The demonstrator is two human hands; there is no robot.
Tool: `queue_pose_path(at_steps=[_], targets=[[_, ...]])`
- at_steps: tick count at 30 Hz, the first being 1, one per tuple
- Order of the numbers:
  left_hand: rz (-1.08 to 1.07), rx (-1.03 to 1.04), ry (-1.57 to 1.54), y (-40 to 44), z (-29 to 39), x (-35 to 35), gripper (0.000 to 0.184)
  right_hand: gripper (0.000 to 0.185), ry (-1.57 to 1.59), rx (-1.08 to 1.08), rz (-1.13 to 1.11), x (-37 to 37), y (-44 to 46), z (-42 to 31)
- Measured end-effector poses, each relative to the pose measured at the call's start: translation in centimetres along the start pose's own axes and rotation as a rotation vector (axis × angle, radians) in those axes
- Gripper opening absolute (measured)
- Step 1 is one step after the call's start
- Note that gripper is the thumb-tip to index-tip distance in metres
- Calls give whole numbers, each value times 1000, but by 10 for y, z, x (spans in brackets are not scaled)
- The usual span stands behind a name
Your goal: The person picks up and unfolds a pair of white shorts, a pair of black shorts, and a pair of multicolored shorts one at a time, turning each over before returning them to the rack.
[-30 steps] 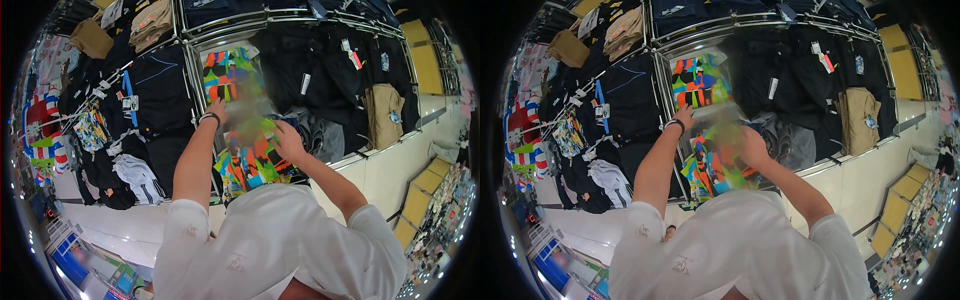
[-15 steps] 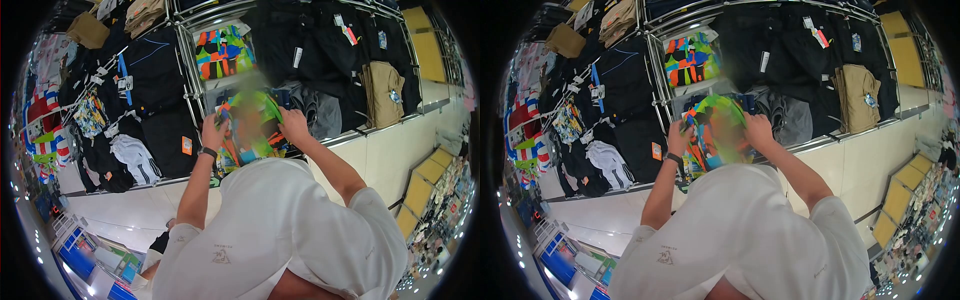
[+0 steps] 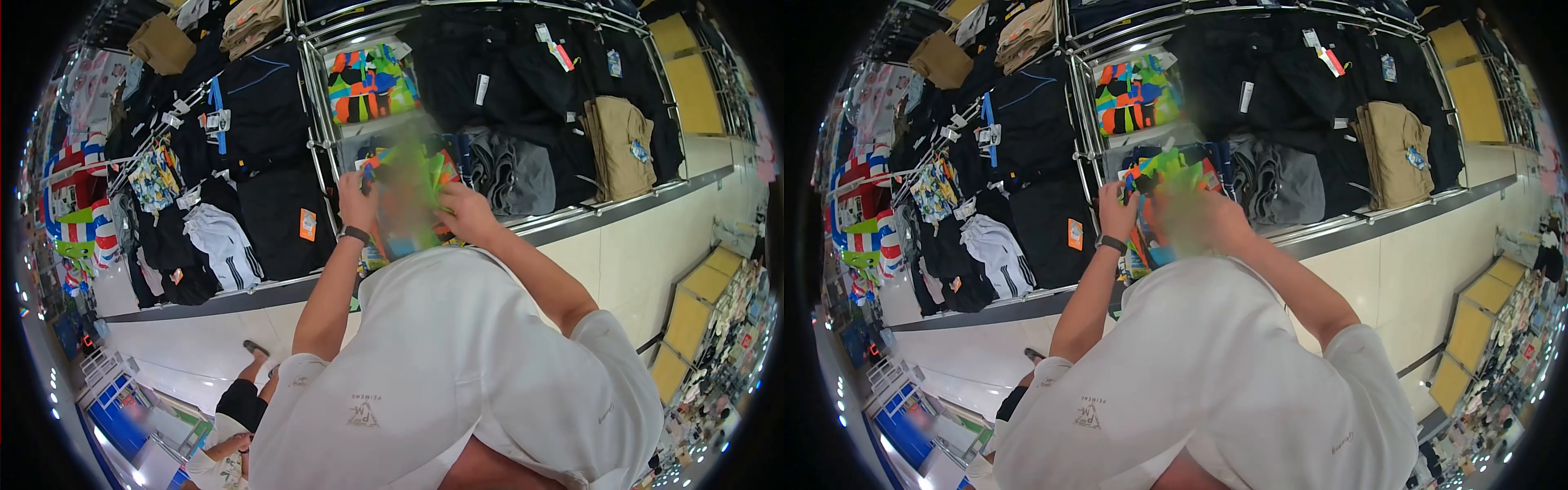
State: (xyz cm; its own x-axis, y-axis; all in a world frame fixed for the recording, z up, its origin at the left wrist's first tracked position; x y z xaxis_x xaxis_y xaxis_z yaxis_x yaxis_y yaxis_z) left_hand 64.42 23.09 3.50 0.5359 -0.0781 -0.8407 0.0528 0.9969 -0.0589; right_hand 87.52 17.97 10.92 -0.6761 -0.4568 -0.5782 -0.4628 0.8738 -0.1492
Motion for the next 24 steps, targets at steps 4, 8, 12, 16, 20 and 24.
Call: queue_pose_path(at_steps=[4,8,12,16,20,24], targets=[[-272,-96,-250,-27,-20,31,44,34,39,-120,-152,-1,17,-65],[-275,-512,-873,-72,-83,60,43,39,527,-154,-453,52,37,-51],[-338,-527,-1331,-101,-129,93,45,55,677,-85,-421,44,50,-83],[-489,-643,-1808,-129,-69,70,59,63,901,-52,-532,46,45,-90],[-662,-718,-2051,-146,-1,30,68,39,1385,122,-380,42,40,-36],[-799,-879,-2036,-174,-16,64,72,36,1480,292,-218,6,37,-28]])
Point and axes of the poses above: each hand's wrist, its own y-axis towards the middle knuckle, its own x-axis out of the palm, z = x × y, the point moved 10 cm from there along y, towards the middle knuckle, and after that the axes turned 13 degrees about -z, right-handed, at the moved point
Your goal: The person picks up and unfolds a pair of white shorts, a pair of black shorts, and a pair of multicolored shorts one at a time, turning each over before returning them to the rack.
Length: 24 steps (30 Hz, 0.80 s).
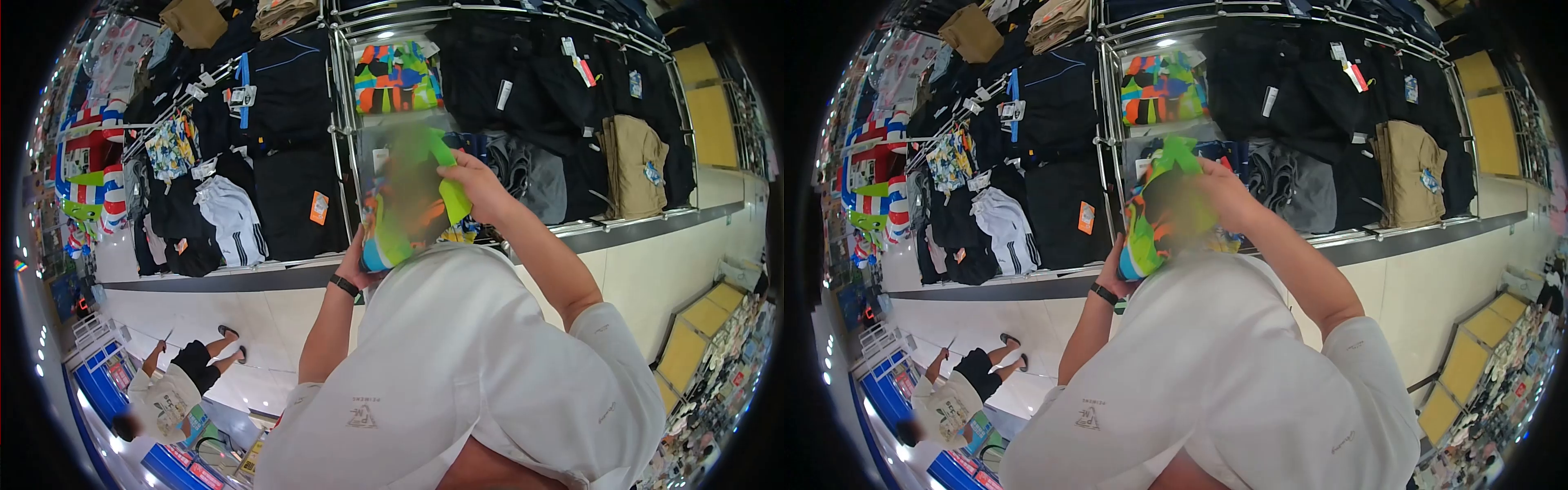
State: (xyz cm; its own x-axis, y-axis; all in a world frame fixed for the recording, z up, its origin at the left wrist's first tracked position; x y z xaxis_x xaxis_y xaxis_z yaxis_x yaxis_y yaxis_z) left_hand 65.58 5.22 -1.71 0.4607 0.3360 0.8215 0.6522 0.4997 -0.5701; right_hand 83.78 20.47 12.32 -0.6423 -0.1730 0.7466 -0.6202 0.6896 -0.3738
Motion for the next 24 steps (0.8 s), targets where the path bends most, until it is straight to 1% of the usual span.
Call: queue_pose_path(at_steps=[2,3,4,6,7,8,10,11,12,13,14,15,16,17,18,19,20,21,22,23,24], targets=[[150,10,23,5,4,-31,74,35,-20,-8,20,-9,1,-3],[129,4,3,6,8,-2,61,34,-44,-13,38,-16,1,-5],[128,-2,6,14,14,-2,61,34,-42,-18,43,-21,2,-7],[111,192,229,25,56,4,46,33,-80,-61,73,-32,6,-18],[38,254,249,27,75,15,36,32,-85,-106,38,-31,7,-29],[37,255,252,25,85,35,36,32,-85,-109,36,-29,3,-36],[107,494,576,1,127,96,37,32,-32,-248,18,-20,-10,-66],[105,496,579,-5,131,110,37,33,-32,-280,19,-19,-18,-74],[86,605,658,-17,143,129,39,33,-21,-302,-16,-16,-26,-80],[67,713,737,-26,152,142,42,32,-46,-285,4,-20,-32,-77],[66,715,738,-27,151,140,42,32,-72,-268,25,-27,-37,-74],[100,762,840,-30,151,137,43,32,-73,-269,25,-39,-38,-66],[136,808,941,-32,149,131,44,29,-119,-210,69,-63,-36,-45],[209,819,1016,-27,144,106,47,27,-165,-151,114,-88,-34,-22],[234,807,1021,-15,136,73,49,25,-251,-76,183,-118,-33,4],[359,743,1139,-9,122,54,52,23,-335,1,253,-148,-32,32],[419,694,1274,4,110,12,55,21,-425,85,346,-175,-36,57],[450,529,1214,19,91,-38,59,23,-592,127,384,-205,-36,84],[463,416,1173,33,76,-91,61,26,-761,168,423,-223,-38,100],[503,418,1244,27,69,-83,61,26,-759,173,426,-223,-41,104],[545,420,1314,21,64,-73,61,29,-846,125,445,-218,-44,99]])
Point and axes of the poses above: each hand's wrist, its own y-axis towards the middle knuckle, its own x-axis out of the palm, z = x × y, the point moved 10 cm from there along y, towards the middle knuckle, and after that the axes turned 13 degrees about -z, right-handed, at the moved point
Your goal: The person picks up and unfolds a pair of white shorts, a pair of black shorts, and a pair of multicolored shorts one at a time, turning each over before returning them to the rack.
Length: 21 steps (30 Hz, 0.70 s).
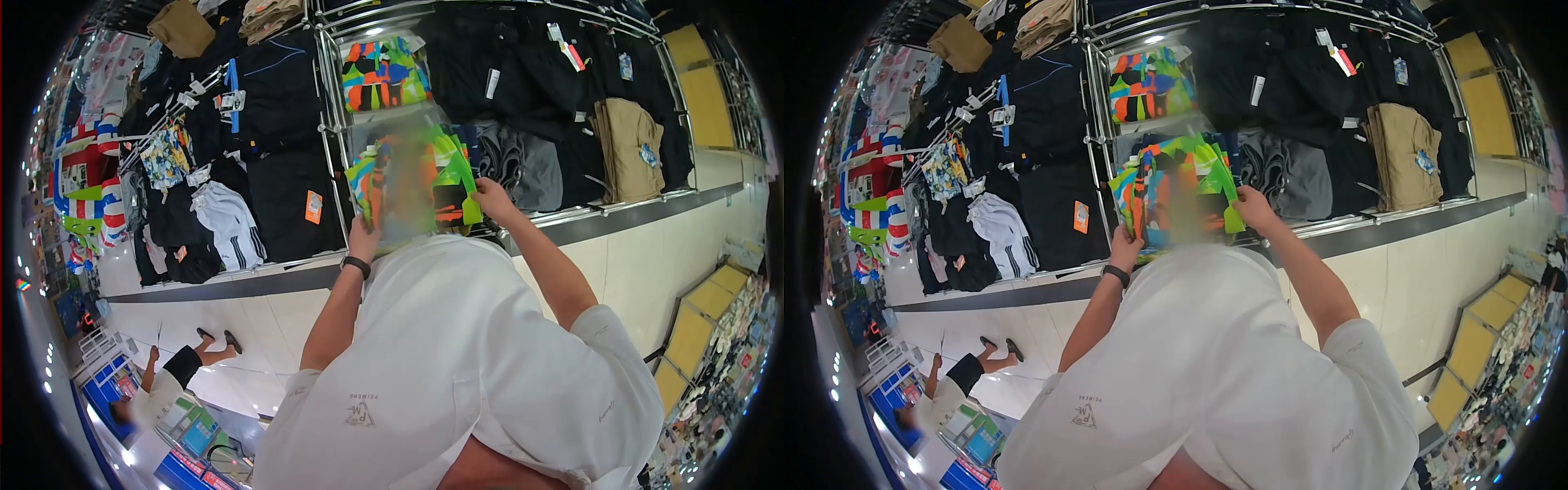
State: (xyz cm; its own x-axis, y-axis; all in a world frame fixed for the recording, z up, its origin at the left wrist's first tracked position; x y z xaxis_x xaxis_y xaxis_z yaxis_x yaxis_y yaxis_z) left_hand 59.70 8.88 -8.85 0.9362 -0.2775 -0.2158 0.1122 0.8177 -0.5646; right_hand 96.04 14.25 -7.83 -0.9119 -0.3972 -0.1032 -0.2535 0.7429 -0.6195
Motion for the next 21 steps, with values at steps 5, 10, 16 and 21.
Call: queue_pose_path(at_steps=[5,10,16,21], targets=[[128,30,235,0,31,-32,53,43,-503,-66,206,-10,-22,-86],[76,116,213,20,83,-32,39,52,-701,-253,239,0,33,-135],[-218,-19,-253,39,84,24,33,65,-647,197,217,8,84,-117],[-365,-107,-405,18,122,39,39,49,-557,-106,99,28,64,-149]])
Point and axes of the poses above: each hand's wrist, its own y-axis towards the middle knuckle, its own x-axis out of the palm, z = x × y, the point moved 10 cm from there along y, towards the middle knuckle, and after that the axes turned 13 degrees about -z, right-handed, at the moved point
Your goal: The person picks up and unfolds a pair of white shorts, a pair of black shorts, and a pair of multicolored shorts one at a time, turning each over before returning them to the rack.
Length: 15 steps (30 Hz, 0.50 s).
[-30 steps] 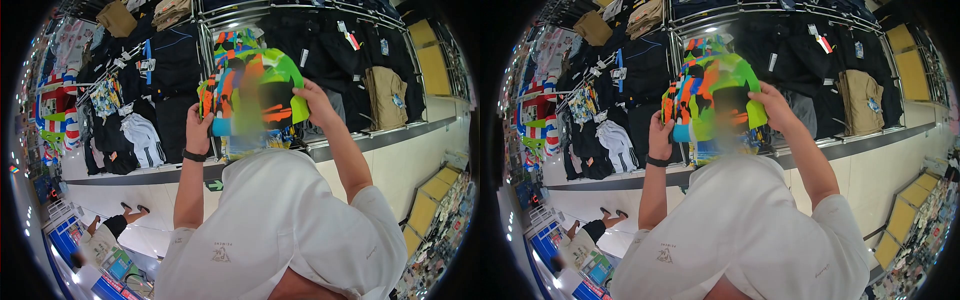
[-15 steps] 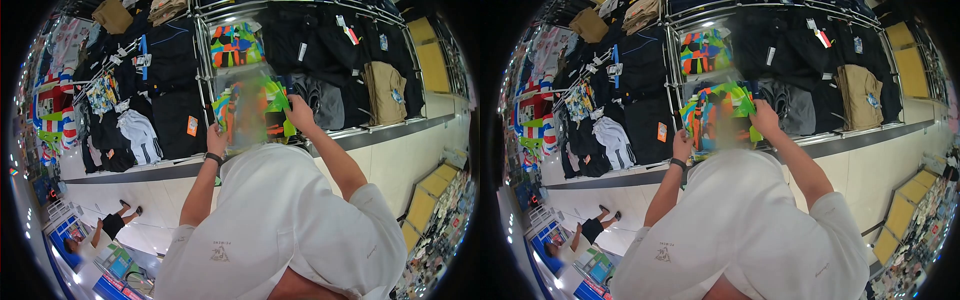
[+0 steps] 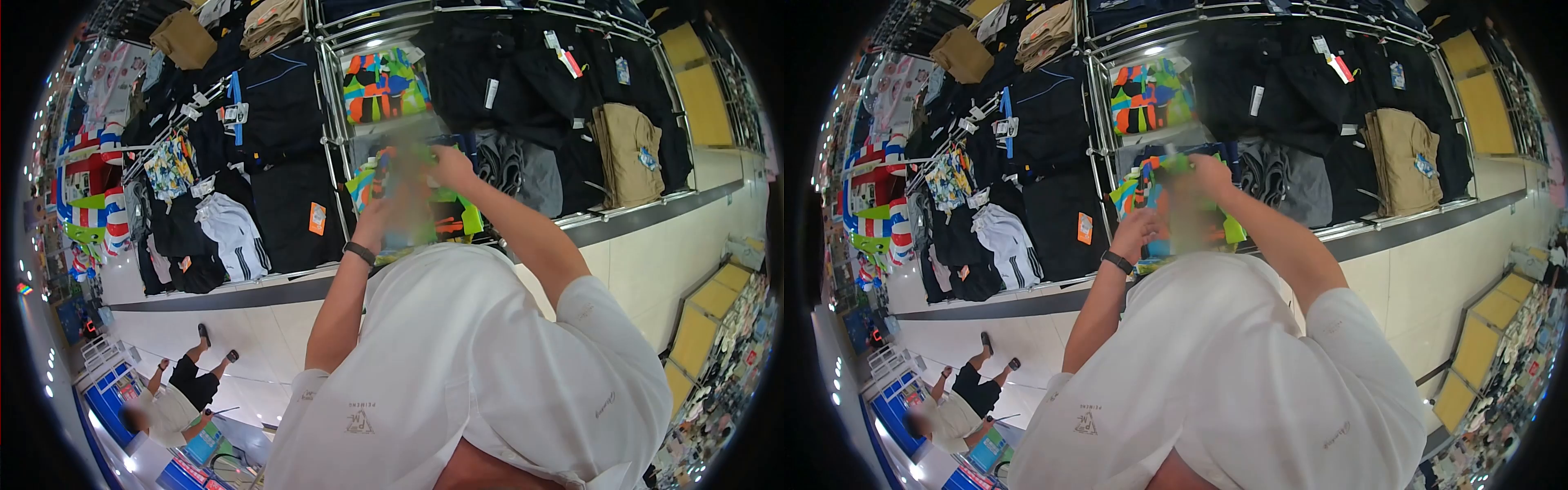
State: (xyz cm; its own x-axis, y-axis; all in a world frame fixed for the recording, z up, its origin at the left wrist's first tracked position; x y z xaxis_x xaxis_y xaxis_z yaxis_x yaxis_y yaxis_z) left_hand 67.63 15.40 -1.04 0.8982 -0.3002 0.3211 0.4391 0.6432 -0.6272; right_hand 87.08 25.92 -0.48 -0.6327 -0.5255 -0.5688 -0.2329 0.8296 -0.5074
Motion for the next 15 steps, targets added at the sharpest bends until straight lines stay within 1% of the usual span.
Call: queue_pose_path(at_steps=[1,2,3,5,6,7,9,10,11,13,14,15], targets=[[-44,23,-145,-2,2,4,42,43,-65,-174,62,-6,-23,-32],[-86,41,-289,-7,4,10,45,38,-237,-261,-19,2,-38,-59],[-82,32,-292,-12,8,13,45,34,-408,-349,-97,16,-53,-83],[-152,60,-761,-19,23,30,48,31,-369,-575,17,30,-92,-119],[-118,-55,-855,-26,23,36,46,31,-364,-571,10,33,-94,-116],[-116,-61,-859,-27,16,32,46,32,-322,-544,-40,37,-93,-111],[-83,-156,-652,-25,-15,10,42,34,-240,-494,-133,42,-90,-100],[-96,-161,-517,-20,-40,-11,32,36,-195,-468,-178,45,-90,-94],[-96,-166,-514,-28,-36,-4,32,37,-151,-441,-221,47,-89,-88],[14,-84,-348,-48,-4,10,28,39,-73,-388,-303,46,-87,-74],[57,-57,-324,-54,5,15,33,40,-37,-361,-342,44,-86,-66],[52,-55,-326,-57,3,16,33,42,-2,-334,-384,42,-86,-57]])
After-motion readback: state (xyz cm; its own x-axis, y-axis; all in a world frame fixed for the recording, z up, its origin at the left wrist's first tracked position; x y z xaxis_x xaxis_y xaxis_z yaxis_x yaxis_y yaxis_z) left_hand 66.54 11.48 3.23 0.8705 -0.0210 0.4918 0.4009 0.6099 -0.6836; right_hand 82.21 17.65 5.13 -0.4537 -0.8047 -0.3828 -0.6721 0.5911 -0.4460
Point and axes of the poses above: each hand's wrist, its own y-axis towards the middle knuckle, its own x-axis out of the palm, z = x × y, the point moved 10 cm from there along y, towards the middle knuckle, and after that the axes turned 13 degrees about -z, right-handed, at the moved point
